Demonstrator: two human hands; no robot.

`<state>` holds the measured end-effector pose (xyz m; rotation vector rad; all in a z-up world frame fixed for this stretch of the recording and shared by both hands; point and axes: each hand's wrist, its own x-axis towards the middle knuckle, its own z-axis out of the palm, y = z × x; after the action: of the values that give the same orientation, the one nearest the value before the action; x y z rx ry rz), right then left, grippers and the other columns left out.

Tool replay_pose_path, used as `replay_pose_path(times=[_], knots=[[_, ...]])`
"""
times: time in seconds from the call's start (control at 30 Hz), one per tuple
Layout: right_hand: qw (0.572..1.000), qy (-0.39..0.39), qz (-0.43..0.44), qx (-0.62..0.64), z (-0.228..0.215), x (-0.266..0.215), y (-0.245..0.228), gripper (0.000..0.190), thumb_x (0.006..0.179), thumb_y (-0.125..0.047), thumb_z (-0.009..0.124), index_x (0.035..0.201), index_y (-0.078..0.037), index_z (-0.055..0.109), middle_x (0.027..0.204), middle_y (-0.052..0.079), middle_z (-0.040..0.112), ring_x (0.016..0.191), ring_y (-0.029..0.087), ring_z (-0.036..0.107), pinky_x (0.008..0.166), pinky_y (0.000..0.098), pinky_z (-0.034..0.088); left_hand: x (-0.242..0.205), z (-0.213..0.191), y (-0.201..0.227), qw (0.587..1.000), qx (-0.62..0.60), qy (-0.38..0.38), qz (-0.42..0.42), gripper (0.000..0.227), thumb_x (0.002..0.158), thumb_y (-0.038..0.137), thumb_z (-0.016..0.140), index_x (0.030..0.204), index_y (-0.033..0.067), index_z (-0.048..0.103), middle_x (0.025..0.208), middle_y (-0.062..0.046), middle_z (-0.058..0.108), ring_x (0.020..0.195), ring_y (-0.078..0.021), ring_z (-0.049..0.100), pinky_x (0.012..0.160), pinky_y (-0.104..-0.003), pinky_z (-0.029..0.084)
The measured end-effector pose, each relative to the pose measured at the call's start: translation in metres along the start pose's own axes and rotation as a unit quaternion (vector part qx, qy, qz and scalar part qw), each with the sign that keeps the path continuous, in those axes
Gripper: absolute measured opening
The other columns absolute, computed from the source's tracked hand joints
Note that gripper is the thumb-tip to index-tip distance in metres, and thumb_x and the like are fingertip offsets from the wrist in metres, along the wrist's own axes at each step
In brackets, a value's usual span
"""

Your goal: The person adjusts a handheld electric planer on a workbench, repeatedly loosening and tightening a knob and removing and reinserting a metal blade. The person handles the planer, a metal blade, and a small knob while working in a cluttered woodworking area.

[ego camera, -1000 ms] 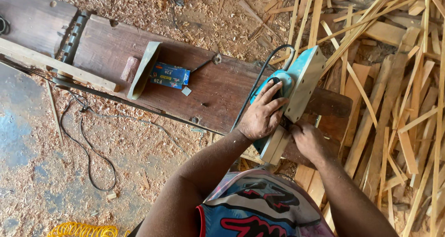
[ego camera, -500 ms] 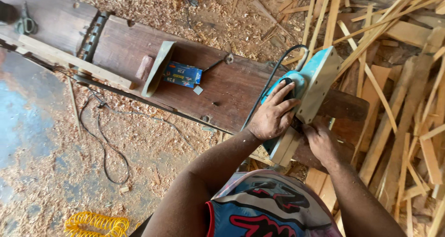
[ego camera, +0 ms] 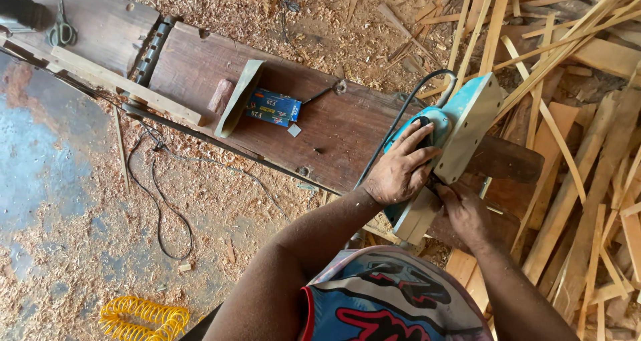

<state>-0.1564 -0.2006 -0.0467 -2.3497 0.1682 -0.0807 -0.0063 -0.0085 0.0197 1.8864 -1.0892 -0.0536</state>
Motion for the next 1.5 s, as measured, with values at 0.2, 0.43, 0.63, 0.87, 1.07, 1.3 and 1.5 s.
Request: replay_pose_path(times=[0.2,0.43,0.63,0.87,1.07,1.3,1.5], knots=[[0.975,-0.003,0.111,0.193,0.007,-0.006,0.006,0.015,0.101,-0.015,0.061,0.102,-0.001,0.060,0.082,0.011,0.070,0.072,0.021,0.068,0.066,0.0364,0.055,-0.001,0.001,-0.002,1.000,-0.002,-0.007,0.000,0.041,0.091,0.015,0.062,0.132,0.0103,0.065,0.164,-0.022,0.038,0.158,-0.0455,0.029,0.130,-0.054,0.032],[0.970,0.008,0.142,0.198,-0.016,0.003,-0.008,0.014,0.099,-0.013,0.062,0.104,0.000,0.059,0.080,0.013,0.068,0.072,0.023,0.067,0.067,0.0361,0.054,0.004,-0.002,-0.001,1.000,0.010,0.005,0.016,0.038,0.094,0.016,0.063,0.131,0.0098,0.066,0.164,-0.022,0.038,0.158,-0.0454,0.031,0.131,-0.054,0.033],[0.953,0.049,0.164,0.249,-0.052,0.008,-0.029,0.019,0.105,-0.021,0.066,0.104,-0.002,0.070,0.086,0.008,0.066,0.079,0.016,0.059,0.068,0.0310,0.048,0.008,-0.023,0.017,0.995,0.069,-0.014,0.076,0.047,0.089,0.018,0.068,0.134,0.0058,0.066,0.153,-0.023,0.048,0.149,-0.0455,0.036,0.126,-0.057,0.028],[0.953,0.042,0.127,0.271,-0.053,0.025,-0.076,0.026,0.109,-0.024,0.059,0.096,-0.002,0.067,0.079,0.004,0.064,0.071,0.012,0.060,0.065,0.0290,0.051,0.009,-0.028,0.042,0.987,0.122,-0.067,0.080,0.051,0.094,0.027,0.079,0.136,0.0031,0.064,0.105,-0.006,0.070,0.104,-0.0239,0.064,0.099,-0.041,0.048],[0.896,0.055,0.129,0.422,-0.039,0.029,-0.089,0.032,0.112,-0.032,0.059,0.096,-0.005,0.064,0.083,0.001,0.065,0.073,0.010,0.059,0.066,0.0271,0.052,0.000,-0.023,0.033,0.988,0.114,-0.014,0.104,0.031,0.094,0.022,0.077,0.121,0.0146,0.065,0.113,-0.001,0.072,0.109,-0.0195,0.066,0.097,-0.038,0.048],[0.867,0.000,0.164,0.470,-0.038,0.029,-0.091,0.029,0.107,-0.033,0.062,0.099,-0.006,0.067,0.082,0.002,0.066,0.070,0.012,0.061,0.064,0.0289,0.052,-0.003,-0.041,0.032,0.993,0.032,0.018,0.109,0.038,0.091,0.023,0.079,0.121,0.0052,0.065,0.109,-0.006,0.067,0.104,-0.0245,0.065,0.093,-0.039,0.049],[0.804,-0.008,0.141,0.577,-0.027,0.029,-0.091,0.022,0.107,-0.028,0.067,0.103,-0.006,0.066,0.088,0.003,0.068,0.075,0.013,0.062,0.069,0.0304,0.052,0.001,-0.045,0.039,0.993,-0.038,0.052,0.099,0.026,0.094,0.010,0.076,0.117,0.0070,0.065,0.110,-0.006,0.066,0.103,-0.0251,0.067,0.089,-0.037,0.052]])
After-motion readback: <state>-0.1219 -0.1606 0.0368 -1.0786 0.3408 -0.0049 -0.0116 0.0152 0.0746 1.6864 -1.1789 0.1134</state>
